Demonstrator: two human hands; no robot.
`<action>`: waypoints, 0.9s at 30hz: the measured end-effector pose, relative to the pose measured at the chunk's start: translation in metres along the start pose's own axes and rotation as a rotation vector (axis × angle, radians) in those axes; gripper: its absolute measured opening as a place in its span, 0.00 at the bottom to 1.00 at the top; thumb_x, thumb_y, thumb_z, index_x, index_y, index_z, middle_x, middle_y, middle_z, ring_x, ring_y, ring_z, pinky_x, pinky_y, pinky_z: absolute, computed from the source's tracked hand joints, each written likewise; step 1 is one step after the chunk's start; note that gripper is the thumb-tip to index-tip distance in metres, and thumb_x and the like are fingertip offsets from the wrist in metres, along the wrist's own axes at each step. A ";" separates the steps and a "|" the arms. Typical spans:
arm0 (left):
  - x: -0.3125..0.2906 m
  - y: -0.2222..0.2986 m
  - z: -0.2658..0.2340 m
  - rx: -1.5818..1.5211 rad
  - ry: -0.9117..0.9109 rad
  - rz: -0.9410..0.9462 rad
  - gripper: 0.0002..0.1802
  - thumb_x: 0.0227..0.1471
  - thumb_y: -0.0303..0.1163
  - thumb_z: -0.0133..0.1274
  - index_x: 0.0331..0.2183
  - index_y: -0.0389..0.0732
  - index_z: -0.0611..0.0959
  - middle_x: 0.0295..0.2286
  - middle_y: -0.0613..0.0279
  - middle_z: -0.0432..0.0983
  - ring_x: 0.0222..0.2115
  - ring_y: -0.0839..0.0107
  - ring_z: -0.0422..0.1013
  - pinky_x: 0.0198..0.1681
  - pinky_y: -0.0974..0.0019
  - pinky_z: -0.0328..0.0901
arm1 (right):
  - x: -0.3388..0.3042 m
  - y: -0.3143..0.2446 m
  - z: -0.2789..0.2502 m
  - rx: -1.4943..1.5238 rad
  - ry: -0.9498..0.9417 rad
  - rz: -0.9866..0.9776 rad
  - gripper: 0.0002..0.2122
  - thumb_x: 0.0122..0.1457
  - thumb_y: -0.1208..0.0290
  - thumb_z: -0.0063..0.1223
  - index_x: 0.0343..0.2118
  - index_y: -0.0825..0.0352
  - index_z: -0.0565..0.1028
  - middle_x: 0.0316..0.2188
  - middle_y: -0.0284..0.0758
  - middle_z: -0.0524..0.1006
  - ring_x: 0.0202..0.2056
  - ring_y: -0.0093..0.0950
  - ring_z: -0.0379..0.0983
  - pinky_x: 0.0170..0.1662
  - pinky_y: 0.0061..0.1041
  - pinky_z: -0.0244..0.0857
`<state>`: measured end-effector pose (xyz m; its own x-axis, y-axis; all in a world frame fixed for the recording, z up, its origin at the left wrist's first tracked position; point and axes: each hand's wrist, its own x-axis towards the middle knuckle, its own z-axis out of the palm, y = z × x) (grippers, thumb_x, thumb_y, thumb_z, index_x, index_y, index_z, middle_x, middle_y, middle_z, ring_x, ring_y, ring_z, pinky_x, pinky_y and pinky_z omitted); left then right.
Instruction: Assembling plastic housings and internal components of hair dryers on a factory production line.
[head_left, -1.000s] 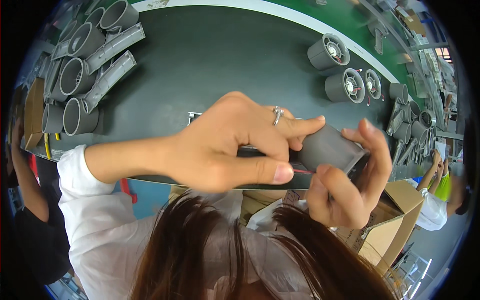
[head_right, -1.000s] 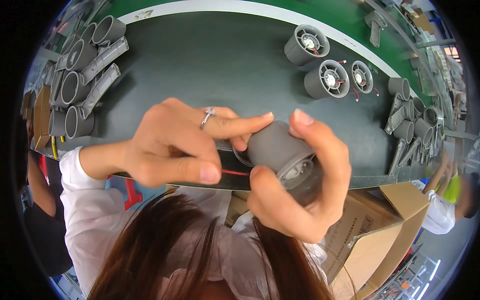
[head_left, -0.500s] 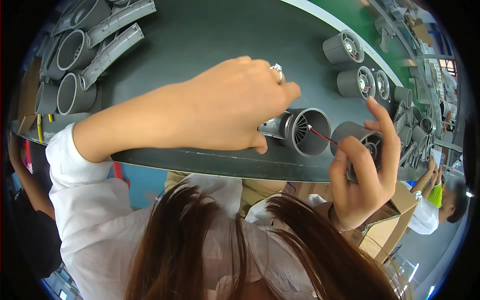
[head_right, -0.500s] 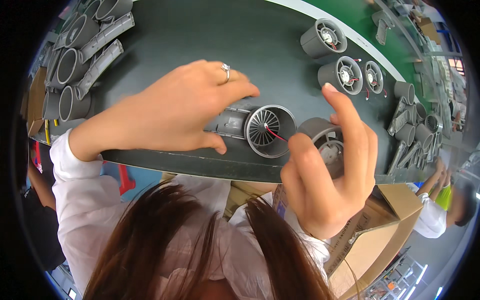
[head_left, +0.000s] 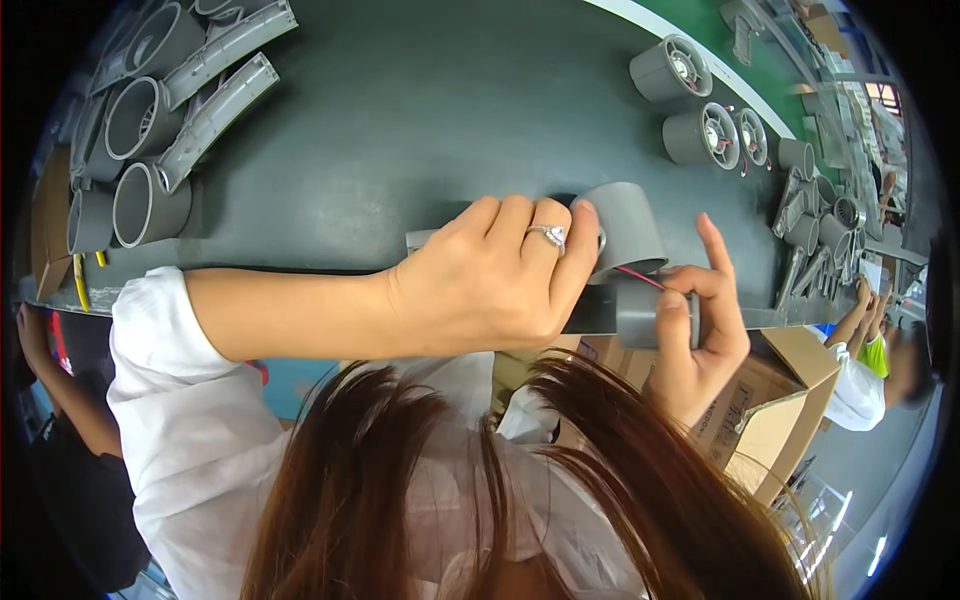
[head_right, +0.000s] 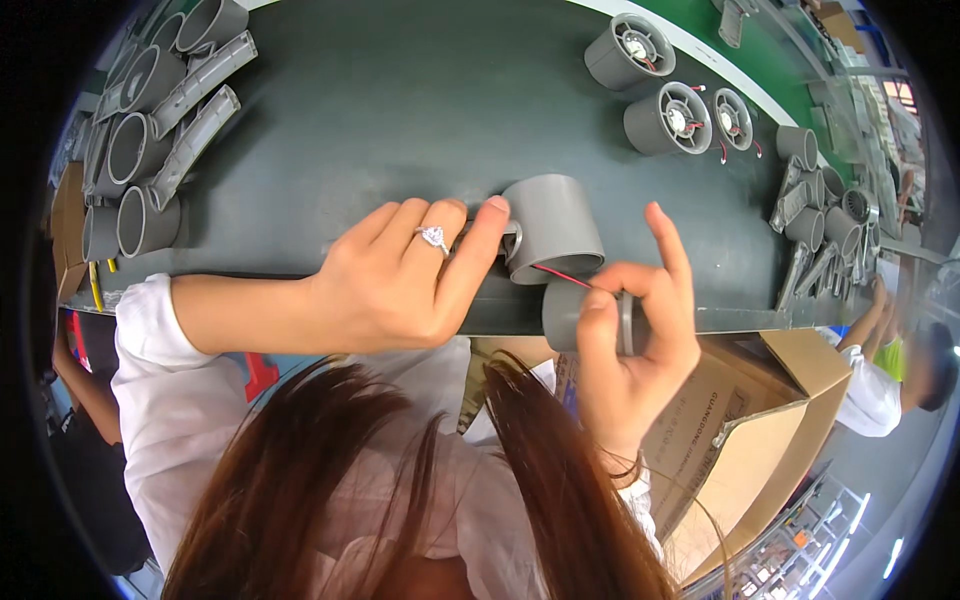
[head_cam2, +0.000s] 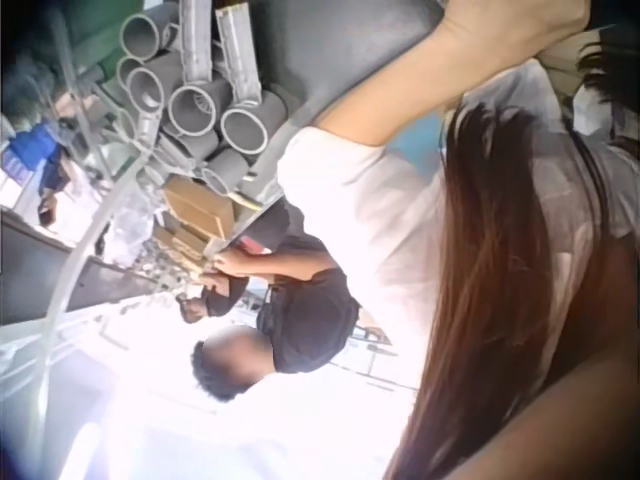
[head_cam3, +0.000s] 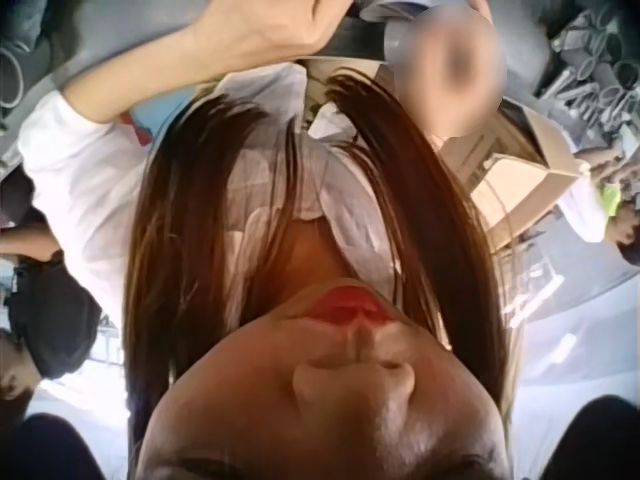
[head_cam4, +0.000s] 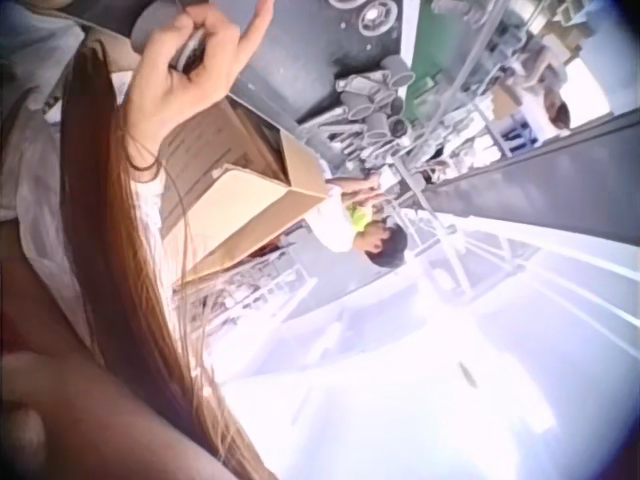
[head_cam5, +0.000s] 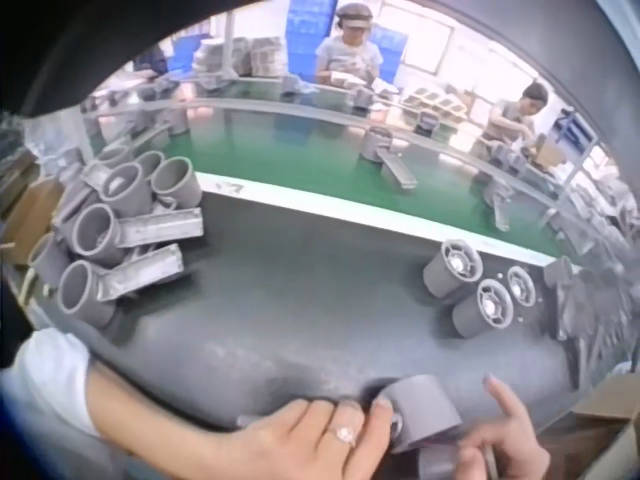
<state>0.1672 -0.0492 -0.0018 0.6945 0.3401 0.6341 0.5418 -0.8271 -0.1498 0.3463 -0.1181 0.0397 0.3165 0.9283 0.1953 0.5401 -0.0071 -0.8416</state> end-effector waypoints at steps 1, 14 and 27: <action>0.000 0.001 0.001 -0.006 0.003 0.009 0.16 0.33 0.30 0.50 0.29 0.30 0.78 0.20 0.58 0.68 0.16 0.73 0.62 0.17 0.76 0.58 | -0.004 0.000 0.004 -0.002 0.010 0.004 0.02 0.45 0.82 0.46 0.21 0.70 0.71 0.30 0.37 0.75 0.56 0.42 0.62 0.49 0.31 0.59; -0.004 0.001 0.003 -0.400 -0.119 -0.254 0.10 0.37 0.24 0.52 0.28 0.40 0.74 0.22 0.59 0.65 0.19 0.67 0.66 0.18 0.67 0.63 | -0.027 0.006 0.019 0.116 0.110 0.120 0.03 0.51 0.81 0.48 0.24 0.69 0.72 0.29 0.32 0.75 0.56 0.33 0.62 0.44 0.26 0.59; -0.010 0.000 0.007 -0.378 0.010 -0.129 0.13 0.37 0.30 0.56 0.31 0.39 0.78 0.25 0.54 0.71 0.19 0.66 0.70 0.20 0.68 0.66 | -0.016 -0.009 0.011 0.264 -0.136 0.447 0.02 0.55 0.76 0.48 0.27 0.67 0.71 0.24 0.21 0.67 0.29 0.12 0.58 0.33 0.12 0.51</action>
<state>0.1638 -0.0500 -0.0133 0.6265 0.4486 0.6374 0.4104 -0.8851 0.2195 0.3277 -0.1293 0.0388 0.3569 0.8963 -0.2633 0.1554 -0.3349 -0.9293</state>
